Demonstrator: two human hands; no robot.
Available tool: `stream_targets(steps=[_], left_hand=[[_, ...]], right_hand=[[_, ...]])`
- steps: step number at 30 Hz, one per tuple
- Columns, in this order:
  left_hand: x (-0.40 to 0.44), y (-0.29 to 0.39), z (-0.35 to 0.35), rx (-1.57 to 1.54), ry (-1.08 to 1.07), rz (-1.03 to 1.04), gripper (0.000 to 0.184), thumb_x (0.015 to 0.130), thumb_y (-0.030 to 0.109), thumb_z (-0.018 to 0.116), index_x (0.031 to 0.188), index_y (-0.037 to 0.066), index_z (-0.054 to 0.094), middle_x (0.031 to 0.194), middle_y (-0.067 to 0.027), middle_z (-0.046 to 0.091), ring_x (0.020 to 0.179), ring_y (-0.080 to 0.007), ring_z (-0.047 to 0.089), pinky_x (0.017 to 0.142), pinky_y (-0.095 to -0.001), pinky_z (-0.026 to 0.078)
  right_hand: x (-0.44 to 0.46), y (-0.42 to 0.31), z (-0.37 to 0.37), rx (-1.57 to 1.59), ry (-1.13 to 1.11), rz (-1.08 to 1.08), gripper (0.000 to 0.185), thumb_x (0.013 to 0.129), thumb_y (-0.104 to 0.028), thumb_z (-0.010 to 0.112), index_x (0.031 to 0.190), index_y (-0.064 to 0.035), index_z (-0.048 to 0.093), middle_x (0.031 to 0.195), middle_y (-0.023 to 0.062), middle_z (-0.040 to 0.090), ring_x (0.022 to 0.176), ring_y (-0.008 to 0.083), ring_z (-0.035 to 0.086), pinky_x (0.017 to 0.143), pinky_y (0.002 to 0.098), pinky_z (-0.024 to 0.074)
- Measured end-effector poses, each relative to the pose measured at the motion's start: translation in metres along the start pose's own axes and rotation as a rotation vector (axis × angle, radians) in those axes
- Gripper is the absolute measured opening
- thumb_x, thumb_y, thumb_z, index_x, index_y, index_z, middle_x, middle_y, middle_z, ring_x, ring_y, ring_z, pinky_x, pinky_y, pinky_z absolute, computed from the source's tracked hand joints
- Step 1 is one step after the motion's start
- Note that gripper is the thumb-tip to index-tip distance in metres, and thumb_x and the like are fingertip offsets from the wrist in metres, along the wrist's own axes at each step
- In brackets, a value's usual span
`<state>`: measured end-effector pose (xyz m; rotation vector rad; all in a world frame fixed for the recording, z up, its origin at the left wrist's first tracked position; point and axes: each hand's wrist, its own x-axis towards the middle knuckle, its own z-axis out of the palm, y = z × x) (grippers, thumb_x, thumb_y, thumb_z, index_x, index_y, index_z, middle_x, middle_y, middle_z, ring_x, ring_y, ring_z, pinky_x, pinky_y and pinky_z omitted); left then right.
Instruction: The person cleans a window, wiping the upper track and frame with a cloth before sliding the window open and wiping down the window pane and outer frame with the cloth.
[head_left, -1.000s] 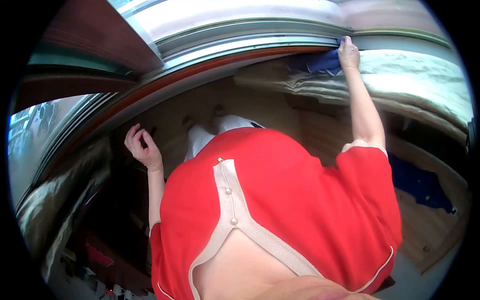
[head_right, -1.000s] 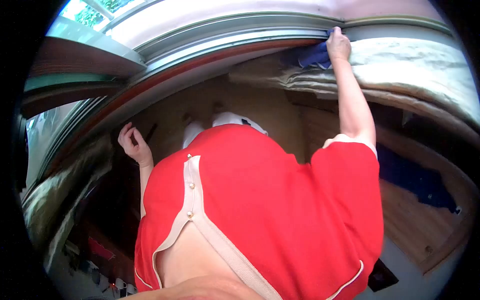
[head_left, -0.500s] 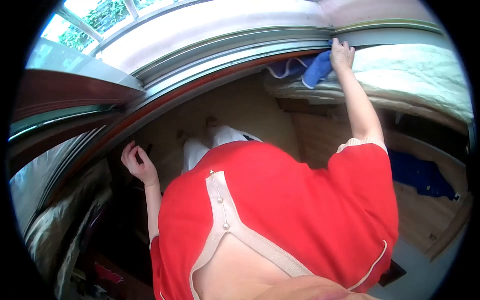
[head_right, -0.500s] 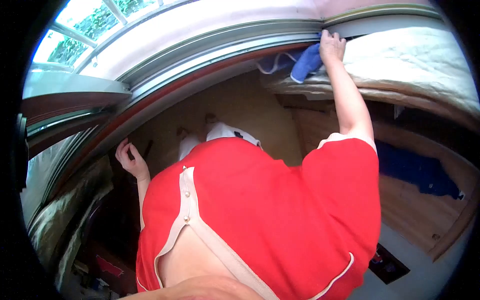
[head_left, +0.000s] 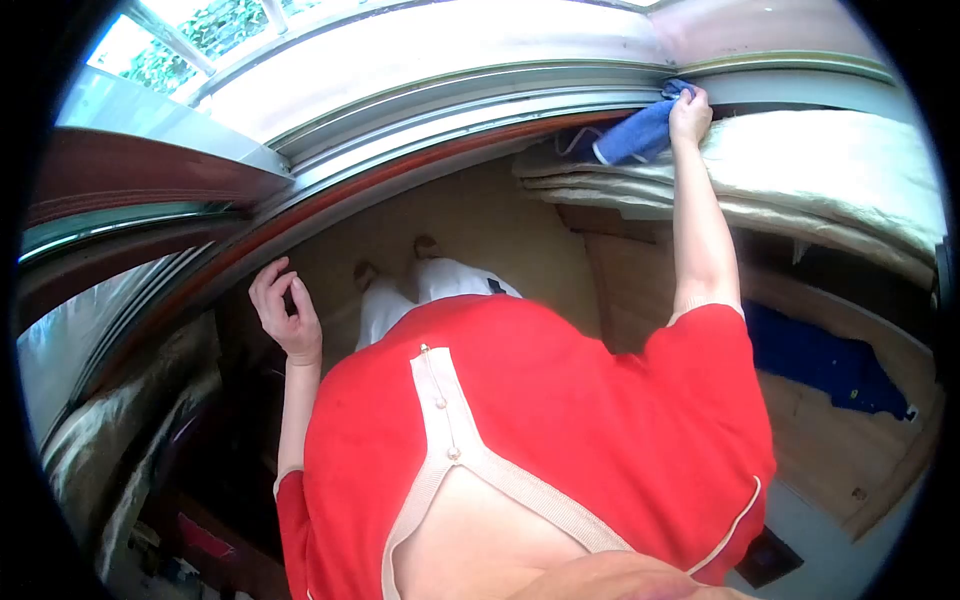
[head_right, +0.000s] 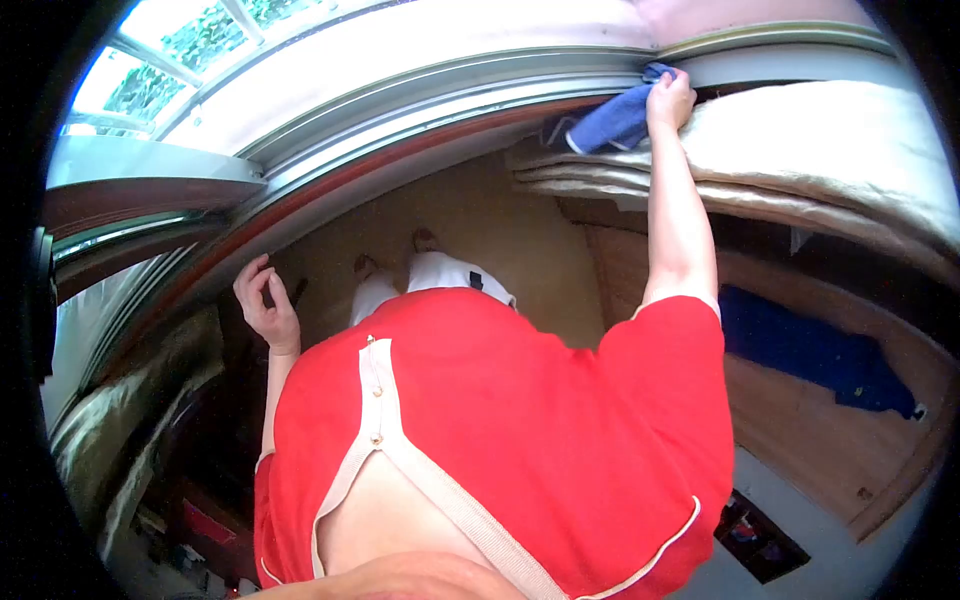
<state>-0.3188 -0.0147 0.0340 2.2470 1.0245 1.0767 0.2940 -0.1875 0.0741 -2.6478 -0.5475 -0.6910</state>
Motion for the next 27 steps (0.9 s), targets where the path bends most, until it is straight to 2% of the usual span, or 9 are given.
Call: stream_targets(steps=[4, 5, 9, 11, 14, 17, 20, 23, 27], left_hand=[[-0.006, -0.002, -0.007, 0.018, -0.017, -0.011, 0.013, 0.080, -0.004, 0.059, 0.092, 0.002, 0.057, 0.103, -0.0135, 0.062, 0.096, -0.0307, 0.056, 0.085, -0.0389, 0.045], [-0.012, -0.003, -0.010, 0.034, -0.028, -0.045, 0.012, 0.080, -0.004, 0.059, 0.091, 0.001, 0.057, 0.103, -0.0136, 0.062, 0.096, -0.0304, 0.057, 0.085, -0.0383, 0.045], [-0.035, -0.011, -0.019, 0.030, -0.036, -0.160, 0.011, 0.080, -0.005, 0.058, 0.090, 0.001, 0.058, 0.103, -0.0142, 0.062, 0.095, -0.0296, 0.057, 0.084, -0.0368, 0.046], [-0.040, -0.013, -0.018, 0.017, -0.031, -0.184, 0.010, 0.081, -0.005, 0.058, 0.090, 0.001, 0.058, 0.103, -0.0146, 0.062, 0.094, -0.0294, 0.058, 0.083, -0.0364, 0.046], [-0.041, -0.013, -0.016, -0.014, -0.027, -0.204, 0.010, 0.081, -0.004, 0.058, 0.090, 0.001, 0.058, 0.102, -0.0148, 0.062, 0.094, -0.0294, 0.058, 0.082, -0.0364, 0.046], [-0.037, -0.011, -0.013, -0.030, -0.028, -0.205, 0.010, 0.081, -0.004, 0.058, 0.090, 0.000, 0.058, 0.102, -0.0148, 0.062, 0.094, -0.0293, 0.058, 0.082, -0.0363, 0.047], [-0.037, -0.018, -0.016, -0.019, -0.022, -0.211, 0.010, 0.081, -0.004, 0.058, 0.089, 0.000, 0.058, 0.101, -0.0150, 0.062, 0.093, -0.0293, 0.058, 0.082, -0.0364, 0.047], [-0.049, -0.025, -0.014, -0.060, 0.010, -0.260, 0.009, 0.081, -0.003, 0.058, 0.089, 0.000, 0.058, 0.100, -0.0150, 0.062, 0.093, -0.0293, 0.059, 0.082, -0.0364, 0.047], [-0.049, -0.028, -0.010, -0.078, -0.015, -0.252, 0.008, 0.081, -0.003, 0.058, 0.088, 0.000, 0.058, 0.099, -0.0147, 0.063, 0.092, -0.0289, 0.059, 0.081, -0.0360, 0.047]], right_hand=[[0.014, -0.013, -0.003, 0.030, -0.001, -0.018, 0.027, 0.083, -0.020, 0.056, 0.106, -0.0067, 0.063, 0.095, 0.0245, 0.064, 0.088, 0.0412, 0.060, 0.081, 0.0466, 0.0464], [0.016, -0.017, -0.012, 0.037, 0.057, 0.018, 0.027, 0.085, -0.017, 0.053, 0.105, -0.0002, 0.060, 0.095, 0.0265, 0.063, 0.088, 0.0405, 0.061, 0.083, 0.0450, 0.0468], [0.019, -0.022, -0.023, 0.736, 0.452, 0.499, 0.028, 0.086, -0.009, 0.045, 0.095, 0.0159, 0.055, 0.095, 0.0299, 0.063, 0.087, 0.0365, 0.063, 0.083, 0.0398, 0.0481], [0.017, -0.027, -0.026, 0.722, 0.455, 0.618, 0.028, 0.087, -0.007, 0.041, 0.095, 0.0158, 0.054, 0.094, 0.0278, 0.062, 0.087, 0.0349, 0.062, 0.084, 0.0397, 0.0478], [0.009, -0.032, -0.003, 0.477, 0.328, 0.480, 0.026, 0.086, -0.012, 0.047, 0.092, 0.0115, 0.057, 0.100, 0.0326, 0.061, 0.094, 0.0387, 0.062, 0.085, 0.0427, 0.0468], [-0.011, -0.046, 0.006, -0.101, -0.184, 0.050, 0.036, 0.086, -0.028, 0.053, 0.106, 0.0020, 0.053, 0.105, 0.0269, 0.061, 0.106, 0.0386, 0.057, 0.095, 0.0491, 0.0399], [-0.006, -0.038, 0.000, -0.273, -0.316, -0.058, 0.051, 0.086, -0.046, 0.045, 0.113, -0.0029, 0.054, 0.110, 0.0199, 0.063, 0.119, 0.0331, 0.049, 0.103, 0.0616, 0.0204], [0.000, -0.042, -0.002, -0.357, -0.418, -0.071, 0.046, 0.085, -0.042, 0.046, 0.112, -0.0063, 0.056, 0.109, 0.0215, 0.063, 0.114, 0.0350, 0.053, 0.101, 0.0596, 0.0259], [-0.018, -0.062, -0.008, -0.337, -0.271, -0.254, 0.034, 0.082, -0.035, 0.049, 0.095, -0.0066, 0.063, 0.093, 0.0214, 0.066, 0.097, 0.0359, 0.060, 0.091, 0.0497, 0.0393]])
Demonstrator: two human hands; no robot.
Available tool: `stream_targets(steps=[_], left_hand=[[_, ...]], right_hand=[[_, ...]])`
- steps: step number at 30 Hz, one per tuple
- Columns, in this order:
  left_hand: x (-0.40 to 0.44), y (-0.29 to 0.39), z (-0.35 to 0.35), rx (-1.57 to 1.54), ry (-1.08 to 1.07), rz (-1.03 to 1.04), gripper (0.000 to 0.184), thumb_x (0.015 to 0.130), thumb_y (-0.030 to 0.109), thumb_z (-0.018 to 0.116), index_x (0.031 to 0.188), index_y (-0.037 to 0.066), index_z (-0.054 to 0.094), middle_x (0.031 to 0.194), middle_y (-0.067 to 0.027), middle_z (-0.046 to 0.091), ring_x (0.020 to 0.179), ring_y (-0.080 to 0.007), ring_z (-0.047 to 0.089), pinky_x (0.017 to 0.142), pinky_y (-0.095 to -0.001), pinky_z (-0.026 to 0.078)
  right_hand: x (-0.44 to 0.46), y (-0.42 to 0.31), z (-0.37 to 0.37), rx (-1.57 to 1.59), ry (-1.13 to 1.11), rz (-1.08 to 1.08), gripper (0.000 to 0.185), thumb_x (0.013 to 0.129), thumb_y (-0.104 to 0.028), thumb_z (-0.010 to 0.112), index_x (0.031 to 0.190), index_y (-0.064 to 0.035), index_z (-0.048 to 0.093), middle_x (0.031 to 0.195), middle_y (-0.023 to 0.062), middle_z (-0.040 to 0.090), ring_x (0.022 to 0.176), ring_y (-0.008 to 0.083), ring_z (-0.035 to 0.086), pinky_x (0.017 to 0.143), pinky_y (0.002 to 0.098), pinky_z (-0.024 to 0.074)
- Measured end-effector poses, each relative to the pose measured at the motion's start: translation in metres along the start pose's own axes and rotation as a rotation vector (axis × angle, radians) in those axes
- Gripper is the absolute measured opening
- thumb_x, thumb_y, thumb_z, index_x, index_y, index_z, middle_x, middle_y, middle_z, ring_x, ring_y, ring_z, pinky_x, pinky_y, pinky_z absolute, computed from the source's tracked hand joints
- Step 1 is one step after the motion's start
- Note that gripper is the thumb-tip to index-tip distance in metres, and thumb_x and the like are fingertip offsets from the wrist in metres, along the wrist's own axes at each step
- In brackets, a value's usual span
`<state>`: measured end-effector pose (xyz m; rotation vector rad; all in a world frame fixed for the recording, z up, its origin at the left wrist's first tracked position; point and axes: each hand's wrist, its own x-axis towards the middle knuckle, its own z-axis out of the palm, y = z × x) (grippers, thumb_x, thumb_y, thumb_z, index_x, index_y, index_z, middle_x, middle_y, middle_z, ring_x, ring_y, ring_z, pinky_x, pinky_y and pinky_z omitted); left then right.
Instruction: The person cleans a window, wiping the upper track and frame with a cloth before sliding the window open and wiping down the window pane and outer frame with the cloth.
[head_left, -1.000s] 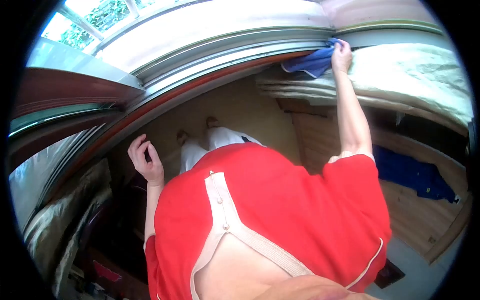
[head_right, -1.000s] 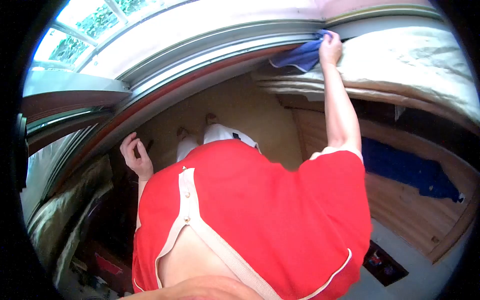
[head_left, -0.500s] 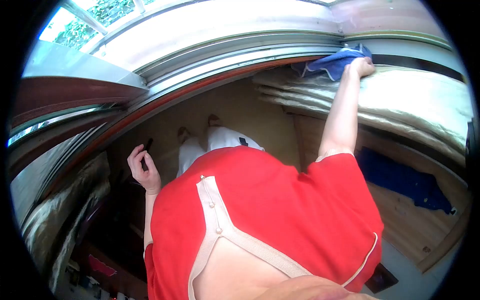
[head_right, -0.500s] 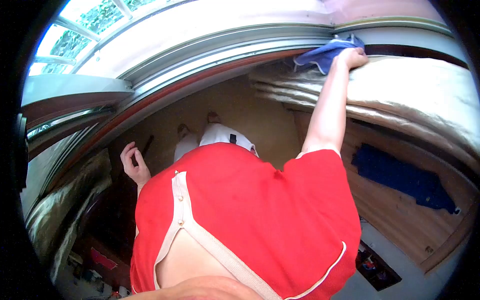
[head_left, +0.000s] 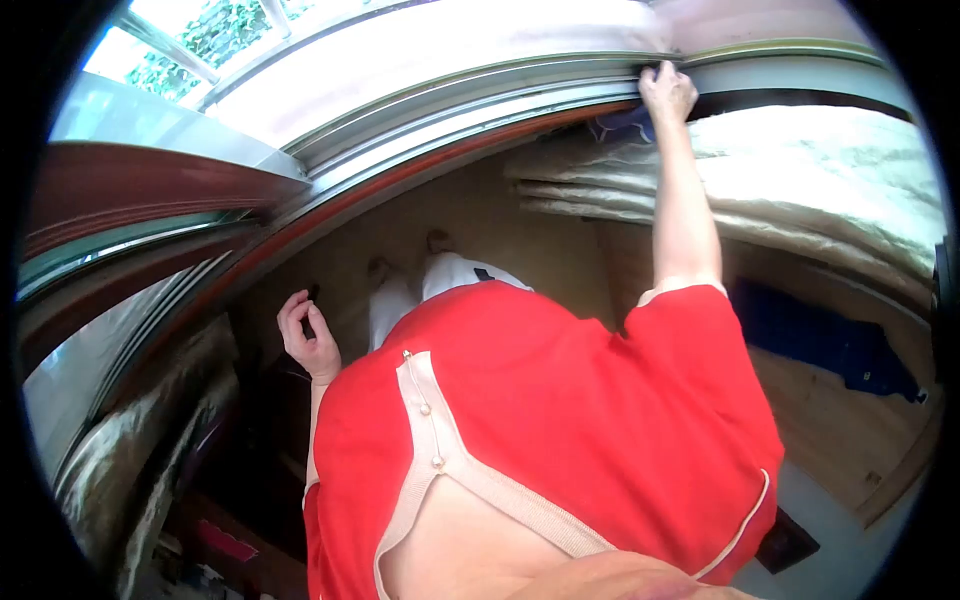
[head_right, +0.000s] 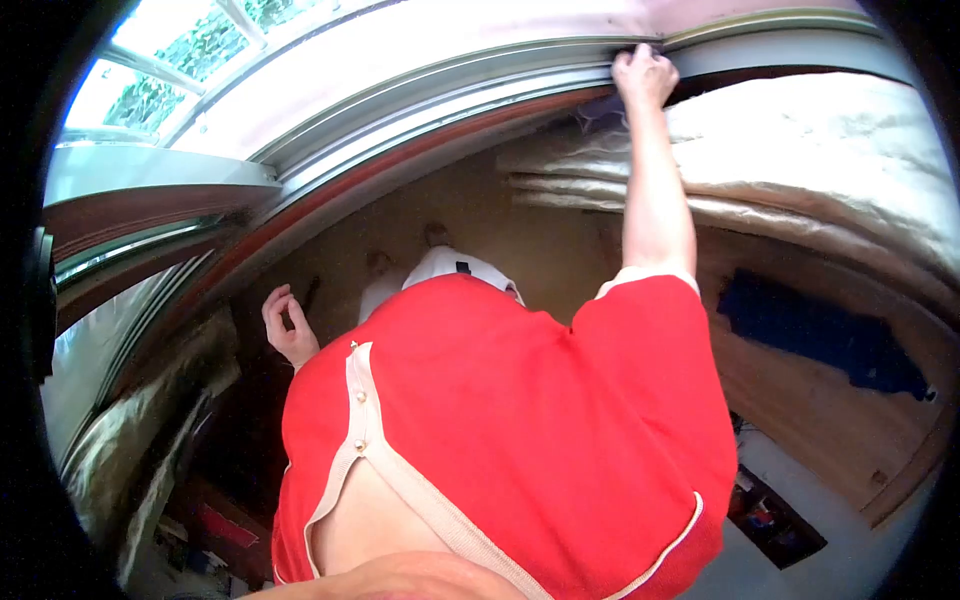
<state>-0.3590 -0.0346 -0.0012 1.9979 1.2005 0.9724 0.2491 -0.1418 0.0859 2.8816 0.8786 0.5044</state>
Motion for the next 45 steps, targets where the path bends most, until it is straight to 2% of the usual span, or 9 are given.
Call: stream_targets(steps=[4, 8, 16, 22, 26, 30, 34, 38, 45], left_hand=[[0.004, 0.006, 0.002, -0.046, -0.011, 0.000, 0.008, 0.081, -0.003, 0.057, 0.088, 0.000, 0.058, 0.099, -0.0145, 0.063, 0.092, -0.0283, 0.059, 0.081, -0.0355, 0.047], [0.017, 0.009, 0.007, -0.080, -0.048, 0.018, 0.008, 0.082, -0.005, 0.056, 0.089, 0.000, 0.058, 0.099, -0.0145, 0.063, 0.091, -0.0281, 0.060, 0.080, -0.0349, 0.047], [0.021, 0.003, 0.003, -0.045, -0.014, 0.052, 0.008, 0.082, -0.005, 0.056, 0.089, -0.001, 0.057, 0.099, -0.0155, 0.062, 0.090, -0.0286, 0.060, 0.079, -0.0352, 0.048], [-0.019, -0.010, -0.015, -0.010, 0.052, -0.048, 0.009, 0.082, -0.006, 0.056, 0.090, -0.001, 0.057, 0.098, -0.0156, 0.062, 0.091, -0.0287, 0.060, 0.079, -0.0347, 0.048], [-0.029, -0.011, -0.021, -0.020, 0.057, -0.073, 0.008, 0.083, -0.005, 0.055, 0.089, -0.001, 0.057, 0.099, -0.0153, 0.062, 0.090, -0.0282, 0.060, 0.077, -0.0339, 0.048], [-0.020, -0.015, -0.011, -0.065, 0.067, -0.057, 0.007, 0.084, -0.005, 0.055, 0.089, -0.001, 0.057, 0.098, -0.0148, 0.062, 0.088, -0.0272, 0.061, 0.076, -0.0325, 0.048], [0.001, -0.008, -0.008, -0.075, 0.037, -0.035, 0.006, 0.084, -0.005, 0.055, 0.089, -0.001, 0.057, 0.098, -0.0141, 0.062, 0.088, -0.0259, 0.061, 0.076, -0.0317, 0.048], [0.005, -0.013, -0.013, -0.059, 0.084, -0.011, 0.006, 0.084, -0.005, 0.055, 0.089, -0.001, 0.057, 0.097, -0.0136, 0.063, 0.086, -0.0248, 0.061, 0.074, -0.0308, 0.049], [-0.040, -0.022, -0.025, -0.081, 0.116, -0.207, 0.006, 0.084, -0.005, 0.055, 0.088, -0.001, 0.057, 0.095, -0.0136, 0.063, 0.087, -0.0252, 0.061, 0.076, -0.0317, 0.049]], right_hand=[[-0.048, -0.062, -0.040, 0.096, 0.186, -0.146, 0.029, 0.080, -0.030, 0.054, 0.081, -0.0026, 0.064, 0.078, 0.0228, 0.065, 0.085, 0.0360, 0.063, 0.090, 0.0468, 0.0419], [-0.077, -0.068, -0.043, 0.397, 0.158, -0.212, 0.037, 0.087, -0.039, 0.052, 0.096, -0.0074, 0.067, 0.099, 0.0169, 0.066, 0.103, 0.0309, 0.059, 0.106, 0.0497, 0.0275], [0.011, 0.021, -0.017, -0.091, -0.416, -0.019, 0.056, 0.091, -0.041, 0.025, 0.123, -0.0070, 0.056, 0.136, 0.0144, 0.048, 0.128, 0.0303, 0.041, 0.101, 0.0661, 0.0245], [0.014, 0.009, -0.018, -0.204, -0.382, -0.030, 0.055, 0.091, -0.039, 0.026, 0.113, -0.0071, 0.064, 0.127, 0.0128, 0.056, 0.125, 0.0330, 0.041, 0.095, 0.0676, 0.0297], [-0.015, -0.020, -0.028, -0.248, 0.038, -0.414, 0.034, 0.087, -0.031, 0.046, 0.079, -0.0061, 0.069, 0.084, 0.0079, 0.070, 0.075, 0.0332, 0.063, 0.069, 0.0463, 0.0493], [-0.071, -0.083, -0.063, 0.171, 0.138, -0.359, 0.034, 0.089, -0.030, 0.046, 0.082, -0.0047, 0.068, 0.082, 0.0127, 0.068, 0.088, 0.0326, 0.063, 0.085, 0.0475, 0.0477], [-0.045, -0.007, -0.014, -0.126, 0.089, -0.521, 0.039, 0.093, -0.029, 0.035, 0.106, -0.0038, 0.061, 0.107, 0.0129, 0.064, 0.110, 0.0285, 0.054, 0.099, 0.0515, 0.0368], [0.004, 0.006, -0.053, -0.281, -0.474, -0.100, 0.050, 0.091, -0.036, 0.029, 0.120, -0.0096, 0.059, 0.131, 0.0115, 0.054, 0.126, 0.0295, 0.043, 0.100, 0.0540, 0.0329], [0.040, 0.041, -0.002, -0.301, -0.396, -0.229, 0.052, 0.089, -0.042, 0.032, 0.109, -0.0081, 0.065, 0.115, 0.0184, 0.061, 0.109, 0.0384, 0.054, 0.094, 0.0522, 0.0405]])
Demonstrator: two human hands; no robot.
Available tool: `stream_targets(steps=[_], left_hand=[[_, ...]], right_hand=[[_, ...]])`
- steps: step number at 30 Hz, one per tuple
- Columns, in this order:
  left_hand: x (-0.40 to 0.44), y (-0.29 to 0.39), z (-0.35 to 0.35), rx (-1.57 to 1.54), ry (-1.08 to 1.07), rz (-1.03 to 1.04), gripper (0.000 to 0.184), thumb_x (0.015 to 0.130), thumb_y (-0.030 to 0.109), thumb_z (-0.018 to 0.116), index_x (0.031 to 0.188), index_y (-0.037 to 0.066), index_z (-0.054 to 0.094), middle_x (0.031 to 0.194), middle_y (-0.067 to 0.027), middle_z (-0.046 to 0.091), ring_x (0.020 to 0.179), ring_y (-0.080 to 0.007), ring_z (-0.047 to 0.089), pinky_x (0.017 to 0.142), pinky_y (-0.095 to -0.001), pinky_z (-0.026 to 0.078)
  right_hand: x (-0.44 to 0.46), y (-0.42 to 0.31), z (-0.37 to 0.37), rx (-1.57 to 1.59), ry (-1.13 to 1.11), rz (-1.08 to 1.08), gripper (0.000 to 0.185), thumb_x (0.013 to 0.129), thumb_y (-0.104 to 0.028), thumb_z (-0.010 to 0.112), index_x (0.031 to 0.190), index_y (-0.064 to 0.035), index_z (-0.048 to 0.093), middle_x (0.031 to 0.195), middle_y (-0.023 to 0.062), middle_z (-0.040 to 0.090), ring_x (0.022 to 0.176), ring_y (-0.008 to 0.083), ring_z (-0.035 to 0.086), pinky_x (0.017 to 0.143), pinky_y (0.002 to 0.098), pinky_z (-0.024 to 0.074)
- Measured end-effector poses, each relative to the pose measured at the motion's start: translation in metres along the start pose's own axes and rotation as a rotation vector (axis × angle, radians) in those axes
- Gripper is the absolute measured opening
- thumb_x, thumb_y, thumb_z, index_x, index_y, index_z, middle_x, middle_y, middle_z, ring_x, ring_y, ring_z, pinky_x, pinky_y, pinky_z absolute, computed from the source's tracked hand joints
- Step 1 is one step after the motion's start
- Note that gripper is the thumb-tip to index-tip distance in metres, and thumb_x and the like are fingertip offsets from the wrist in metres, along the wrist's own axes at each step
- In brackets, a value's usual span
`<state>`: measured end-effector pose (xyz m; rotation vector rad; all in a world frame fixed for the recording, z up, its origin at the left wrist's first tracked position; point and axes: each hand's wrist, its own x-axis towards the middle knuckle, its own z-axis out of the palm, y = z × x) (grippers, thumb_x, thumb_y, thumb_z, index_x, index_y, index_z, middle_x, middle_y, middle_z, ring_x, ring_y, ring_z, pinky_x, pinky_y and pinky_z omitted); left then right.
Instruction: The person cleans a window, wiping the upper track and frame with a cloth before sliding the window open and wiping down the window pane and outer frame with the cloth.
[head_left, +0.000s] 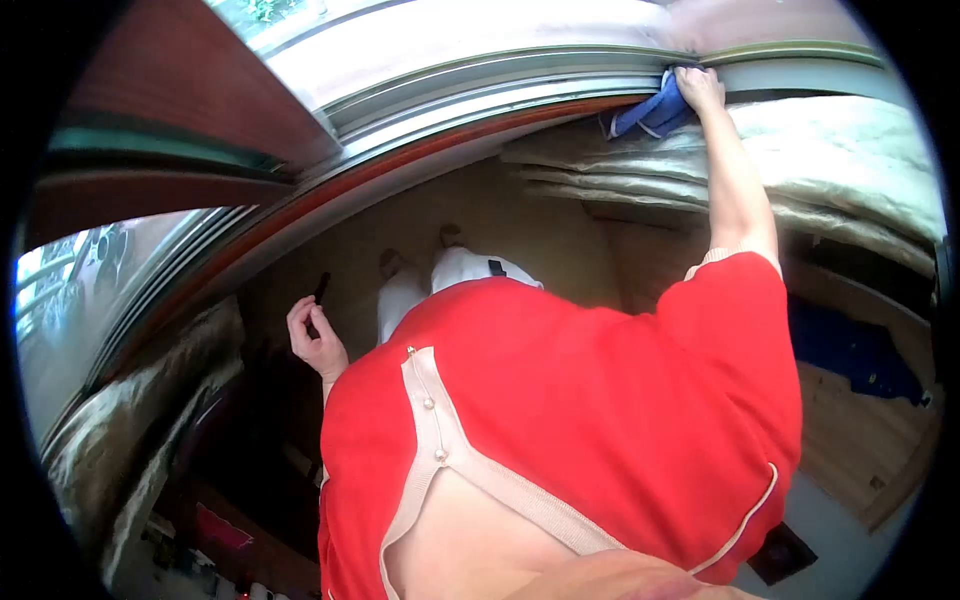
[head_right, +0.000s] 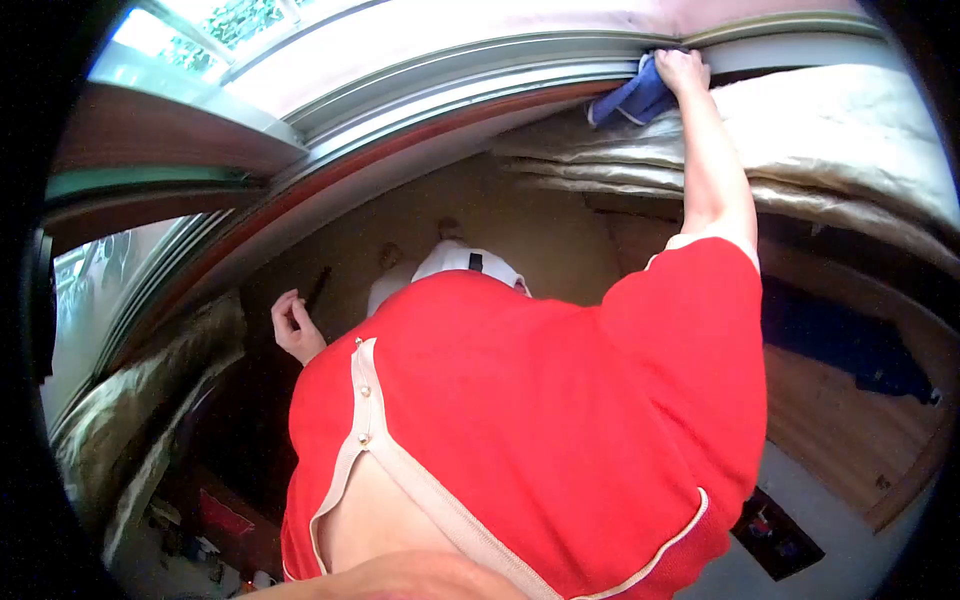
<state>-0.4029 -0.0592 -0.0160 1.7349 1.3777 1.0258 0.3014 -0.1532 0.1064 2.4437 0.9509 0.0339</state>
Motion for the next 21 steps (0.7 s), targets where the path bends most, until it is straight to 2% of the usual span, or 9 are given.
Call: stream_targets(steps=[1, 3, 5, 7, 9, 11, 15, 20, 21], left_hand=[[-0.004, -0.003, 0.001, 0.001, 0.010, -0.003, 0.006, 0.084, -0.005, 0.055, 0.088, -0.001, 0.057, 0.095, -0.0136, 0.063, 0.087, -0.0252, 0.061, 0.076, -0.0317, 0.049], [-0.010, -0.011, 0.000, -0.014, -0.002, 0.000, 0.006, 0.084, -0.006, 0.055, 0.087, -0.001, 0.057, 0.095, -0.0134, 0.063, 0.086, -0.0250, 0.061, 0.076, -0.0314, 0.049], [-0.005, -0.009, 0.001, -0.033, 0.005, -0.005, 0.006, 0.084, -0.006, 0.054, 0.087, -0.001, 0.057, 0.095, -0.0133, 0.063, 0.085, -0.0249, 0.061, 0.076, -0.0311, 0.049], [0.000, -0.010, 0.001, -0.088, 0.006, -0.007, 0.006, 0.084, -0.006, 0.055, 0.087, -0.001, 0.057, 0.094, -0.0132, 0.064, 0.086, -0.0249, 0.061, 0.076, -0.0311, 0.049], [0.008, -0.007, -0.003, -0.101, 0.013, -0.004, 0.006, 0.084, -0.006, 0.054, 0.087, -0.001, 0.057, 0.094, -0.0131, 0.064, 0.085, -0.0248, 0.061, 0.076, -0.0312, 0.049], [0.015, -0.012, -0.009, -0.113, 0.043, 0.079, 0.006, 0.084, -0.005, 0.054, 0.088, -0.001, 0.057, 0.095, -0.0129, 0.064, 0.083, -0.0237, 0.061, 0.074, -0.0305, 0.049], [0.021, -0.016, -0.019, -0.124, 0.071, 0.075, 0.008, 0.085, -0.006, 0.054, 0.090, 0.000, 0.057, 0.095, -0.0126, 0.064, 0.078, -0.0200, 0.061, 0.069, -0.0282, 0.050], [0.016, -0.011, -0.030, -0.103, 0.080, 0.061, 0.008, 0.085, -0.005, 0.053, 0.090, 0.000, 0.058, 0.095, -0.0122, 0.064, 0.076, -0.0188, 0.060, 0.067, -0.0274, 0.050], [0.012, -0.012, -0.030, -0.109, 0.071, 0.045, 0.008, 0.085, -0.005, 0.053, 0.090, 0.000, 0.058, 0.095, -0.0122, 0.064, 0.075, -0.0185, 0.060, 0.067, -0.0271, 0.050]], right_hand=[[-0.006, -0.011, -0.007, -0.038, 0.055, -0.096, 0.051, 0.089, -0.041, 0.033, 0.107, -0.0072, 0.066, 0.109, 0.0178, 0.064, 0.104, 0.0390, 0.056, 0.091, 0.0521, 0.0428], [-0.029, -0.053, -0.013, 0.077, 0.337, -0.070, 0.042, 0.089, -0.036, 0.039, 0.082, -0.0087, 0.070, 0.087, 0.0154, 0.068, 0.089, 0.0374, 0.062, 0.079, 0.0468, 0.0508], [-0.051, -0.087, -0.019, -0.029, 0.362, -0.188, 0.040, 0.088, -0.036, 0.044, 0.075, -0.0092, 0.070, 0.086, 0.0158, 0.068, 0.085, 0.0363, 0.064, 0.076, 0.0452, 0.0517], [-0.100, -0.131, -0.060, 0.119, 0.533, -0.222, 0.041, 0.088, -0.034, 0.042, 0.076, -0.0065, 0.070, 0.078, 0.0160, 0.068, 0.077, 0.0390, 0.064, 0.078, 0.0436, 0.0521], [-0.109, -0.157, -0.054, 0.282, 0.734, -0.139, 0.040, 0.087, -0.036, 0.046, 0.072, -0.0081, 0.069, 0.075, 0.0165, 0.068, 0.083, 0.0348, 0.066, 0.074, 0.0415, 0.0534], [-0.133, -0.184, -0.072, 0.479, 0.714, -0.154, 0.039, 0.087, -0.036, 0.047, 0.071, -0.0079, 0.069, 0.075, 0.0180, 0.067, 0.083, 0.0339, 0.067, 0.072, 0.0408, 0.0538], [-0.166, -0.260, -0.095, 0.600, 0.828, -0.349, 0.037, 0.086, -0.033, 0.050, 0.065, -0.0074, 0.065, 0.069, 0.0160, 0.066, 0.071, 0.0324, 0.067, 0.063, 0.0412, 0.0534], [-0.207, -0.332, -0.135, 0.872, 0.760, -0.453, 0.033, 0.083, -0.030, 0.052, 0.060, -0.0081, 0.060, 0.061, 0.0116, 0.060, 0.060, 0.0281, 0.060, 0.058, 0.0415, 0.0497], [-0.212, -0.341, -0.133, 0.883, 0.691, -0.533, 0.029, 0.084, -0.031, 0.056, 0.067, -0.0067, 0.061, 0.070, 0.0156, 0.062, 0.071, 0.0338, 0.062, 0.067, 0.0413, 0.0500]])
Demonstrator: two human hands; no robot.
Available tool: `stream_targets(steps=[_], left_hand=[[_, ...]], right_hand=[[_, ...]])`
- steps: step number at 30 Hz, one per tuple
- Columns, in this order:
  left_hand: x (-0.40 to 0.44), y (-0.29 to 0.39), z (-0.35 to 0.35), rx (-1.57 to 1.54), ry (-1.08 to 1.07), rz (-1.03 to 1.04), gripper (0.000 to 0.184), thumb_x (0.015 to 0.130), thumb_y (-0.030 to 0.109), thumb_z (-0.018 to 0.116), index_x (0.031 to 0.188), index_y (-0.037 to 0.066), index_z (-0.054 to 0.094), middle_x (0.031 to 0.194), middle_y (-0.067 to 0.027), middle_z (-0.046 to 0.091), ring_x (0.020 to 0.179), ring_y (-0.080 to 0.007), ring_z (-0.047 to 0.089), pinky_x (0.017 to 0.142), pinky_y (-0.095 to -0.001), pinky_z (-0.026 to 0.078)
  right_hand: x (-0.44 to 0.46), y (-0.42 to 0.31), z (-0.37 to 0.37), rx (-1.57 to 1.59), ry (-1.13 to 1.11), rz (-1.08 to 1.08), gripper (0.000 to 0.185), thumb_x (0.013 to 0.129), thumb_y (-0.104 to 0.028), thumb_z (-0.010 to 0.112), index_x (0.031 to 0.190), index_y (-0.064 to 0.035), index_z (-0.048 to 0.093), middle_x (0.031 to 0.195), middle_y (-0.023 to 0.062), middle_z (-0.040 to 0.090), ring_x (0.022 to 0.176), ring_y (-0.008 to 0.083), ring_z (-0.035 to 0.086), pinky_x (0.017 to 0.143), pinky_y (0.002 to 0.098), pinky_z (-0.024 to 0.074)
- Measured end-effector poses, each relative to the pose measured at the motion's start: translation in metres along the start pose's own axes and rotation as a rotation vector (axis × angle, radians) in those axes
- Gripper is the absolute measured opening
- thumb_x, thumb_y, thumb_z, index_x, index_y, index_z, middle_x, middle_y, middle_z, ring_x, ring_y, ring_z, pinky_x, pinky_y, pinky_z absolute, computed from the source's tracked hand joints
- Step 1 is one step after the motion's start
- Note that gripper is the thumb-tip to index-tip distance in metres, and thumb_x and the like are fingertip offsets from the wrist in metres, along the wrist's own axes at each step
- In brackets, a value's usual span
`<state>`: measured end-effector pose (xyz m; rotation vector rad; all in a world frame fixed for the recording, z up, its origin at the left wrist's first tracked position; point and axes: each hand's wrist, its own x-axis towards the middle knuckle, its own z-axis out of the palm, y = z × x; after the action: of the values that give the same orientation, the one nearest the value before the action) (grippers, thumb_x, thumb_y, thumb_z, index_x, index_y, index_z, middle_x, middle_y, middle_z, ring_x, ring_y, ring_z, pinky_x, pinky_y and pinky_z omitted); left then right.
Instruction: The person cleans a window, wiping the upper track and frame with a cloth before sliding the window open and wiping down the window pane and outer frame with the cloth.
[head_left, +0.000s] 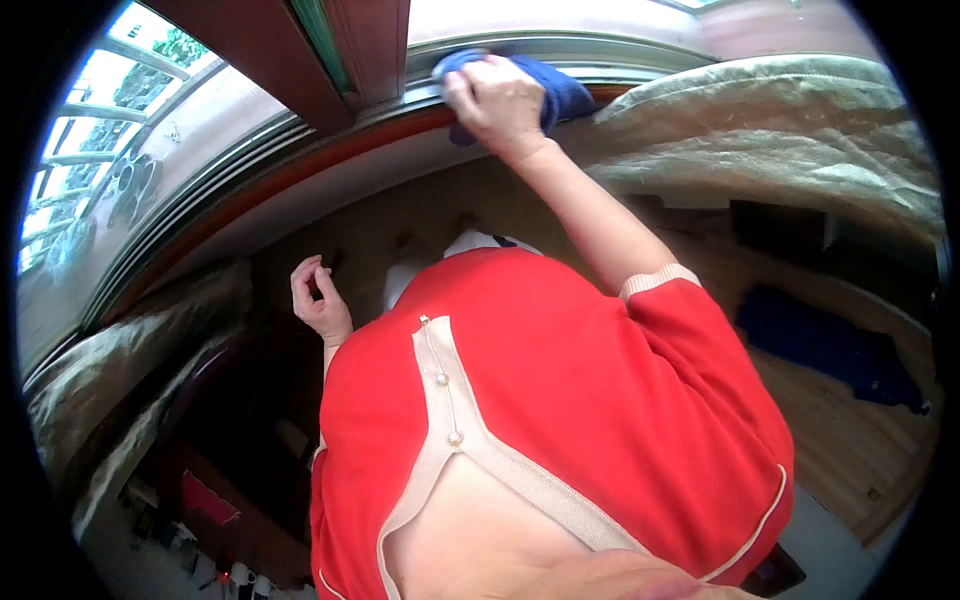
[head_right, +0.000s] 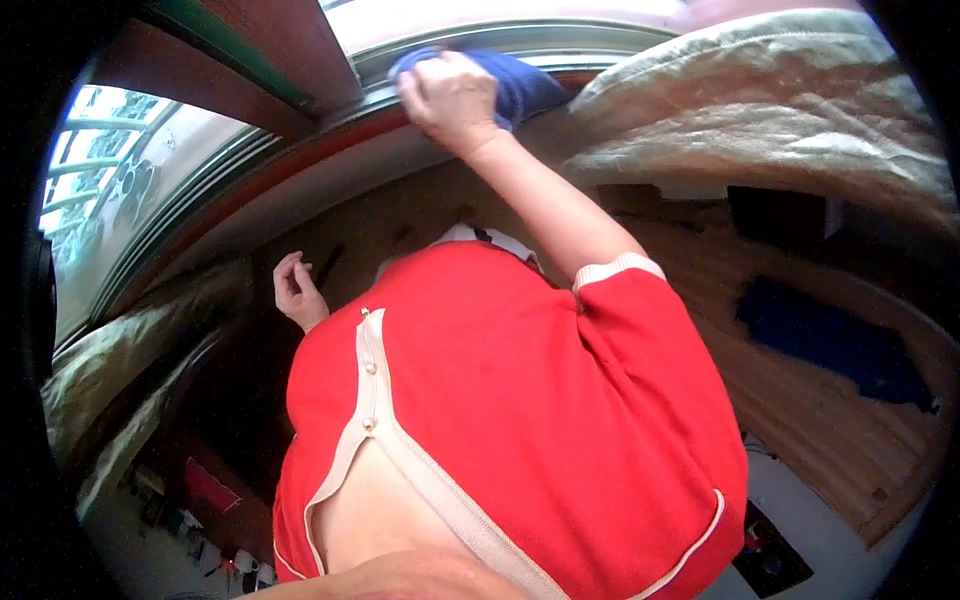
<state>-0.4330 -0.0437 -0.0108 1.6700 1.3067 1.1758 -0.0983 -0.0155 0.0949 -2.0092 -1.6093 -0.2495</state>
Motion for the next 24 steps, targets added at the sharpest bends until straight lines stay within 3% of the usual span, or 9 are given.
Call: stream_targets(steps=[4, 6, 9, 11, 14, 16, 17, 18, 24], left_hand=[[-0.010, 0.006, -0.004, -0.028, -0.028, -0.017, 0.008, 0.085, -0.006, 0.054, 0.089, -0.001, 0.058, 0.095, -0.0121, 0.064, 0.072, -0.0173, 0.060, 0.065, -0.0261, 0.050], [-0.016, 0.005, -0.009, -0.001, -0.021, -0.014, 0.008, 0.085, -0.006, 0.054, 0.090, -0.001, 0.058, 0.096, -0.0119, 0.064, 0.070, -0.0165, 0.060, 0.064, -0.0258, 0.050], [-0.017, 0.002, -0.011, 0.031, 0.034, -0.004, 0.009, 0.085, -0.006, 0.054, 0.091, -0.001, 0.059, 0.096, -0.0117, 0.064, 0.070, -0.0162, 0.060, 0.063, -0.0257, 0.050], [-0.023, 0.003, -0.013, 0.026, 0.080, -0.044, 0.010, 0.085, -0.006, 0.053, 0.092, -0.001, 0.059, 0.096, -0.0114, 0.064, 0.070, -0.0162, 0.060, 0.064, -0.0256, 0.050], [-0.031, 0.001, -0.016, 0.035, 0.136, -0.071, 0.010, 0.085, -0.006, 0.053, 0.092, -0.001, 0.059, 0.096, -0.0113, 0.064, 0.069, -0.0156, 0.059, 0.064, -0.0256, 0.050], [-0.041, -0.006, -0.020, 0.046, 0.159, -0.045, 0.010, 0.086, -0.005, 0.053, 0.092, -0.001, 0.059, 0.095, -0.0104, 0.064, 0.068, -0.0147, 0.059, 0.063, -0.0250, 0.049], [-0.046, -0.011, -0.021, 0.046, 0.173, -0.090, 0.010, 0.086, -0.005, 0.053, 0.092, -0.001, 0.059, 0.095, -0.0097, 0.064, 0.067, -0.0142, 0.059, 0.062, -0.0248, 0.049], [-0.049, -0.016, -0.018, 0.041, 0.191, -0.131, 0.010, 0.086, -0.005, 0.053, 0.092, -0.001, 0.060, 0.094, -0.0091, 0.064, 0.066, -0.0138, 0.058, 0.061, -0.0246, 0.049], [-0.045, -0.015, 0.008, -0.050, 0.083, -0.136, 0.010, 0.086, -0.004, 0.054, 0.093, 0.000, 0.060, 0.091, -0.0073, 0.064, 0.066, -0.0126, 0.058, 0.061, -0.0236, 0.047]], right_hand=[[0.001, 0.004, -0.004, 0.045, 0.053, -0.312, 0.030, 0.086, -0.032, 0.059, 0.073, -0.0049, 0.060, 0.074, 0.0126, 0.062, 0.082, 0.0309, 0.061, 0.082, 0.0405, 0.0460], [-0.002, 0.038, -0.026, -0.215, -0.037, -0.264, 0.035, 0.088, -0.037, 0.056, 0.070, -0.0083, 0.062, 0.073, 0.0105, 0.065, 0.081, 0.0280, 0.064, 0.088, 0.0418, 0.0447], [-0.022, 0.141, -0.043, -0.611, 0.035, -0.216, 0.043, 0.095, -0.041, 0.045, 0.071, -0.0120, 0.066, 0.071, 0.0081, 0.066, 0.076, 0.0238, 0.066, 0.099, 0.0521, 0.0364], [-0.019, 0.169, -0.070, -0.627, -0.096, 0.080, 0.051, 0.097, -0.044, 0.034, 0.081, -0.0096, 0.068, 0.086, 0.0111, 0.069, 0.089, 0.0257, 0.065, 0.102, 0.0540, 0.0322], [-0.010, 0.183, -0.069, -0.746, -0.228, 0.248, 0.055, 0.096, -0.048, 0.034, 0.089, -0.0064, 0.070, 0.094, 0.0140, 0.068, 0.092, 0.0310, 0.063, 0.103, 0.0526, 0.0309], [-0.004, 0.166, -0.058, -0.728, -0.216, 0.252, 0.058, 0.092, -0.052, 0.039, 0.083, -0.0048, 0.071, 0.089, 0.0161, 0.068, 0.088, 0.0345, 0.062, 0.098, 0.0483, 0.0360], [-0.004, 0.155, -0.053, -0.648, -0.152, 0.301, 0.058, 0.087, -0.054, 0.045, 0.072, -0.0039, 0.070, 0.081, 0.0186, 0.068, 0.085, 0.0364, 0.062, 0.091, 0.0445, 0.0409], [-0.004, 0.145, -0.044, -0.606, -0.140, 0.199, 0.058, 0.085, -0.055, 0.048, 0.066, -0.0034, 0.069, 0.073, 0.0193, 0.067, 0.080, 0.0365, 0.062, 0.082, 0.0441, 0.0449], [0.000, 0.053, -0.032, -0.356, -0.035, 0.159, 0.043, 0.076, -0.045, 0.061, 0.065, -0.0040, 0.065, 0.065, 0.0173, 0.063, 0.069, 0.0333, 0.062, 0.066, 0.0422, 0.0504]])
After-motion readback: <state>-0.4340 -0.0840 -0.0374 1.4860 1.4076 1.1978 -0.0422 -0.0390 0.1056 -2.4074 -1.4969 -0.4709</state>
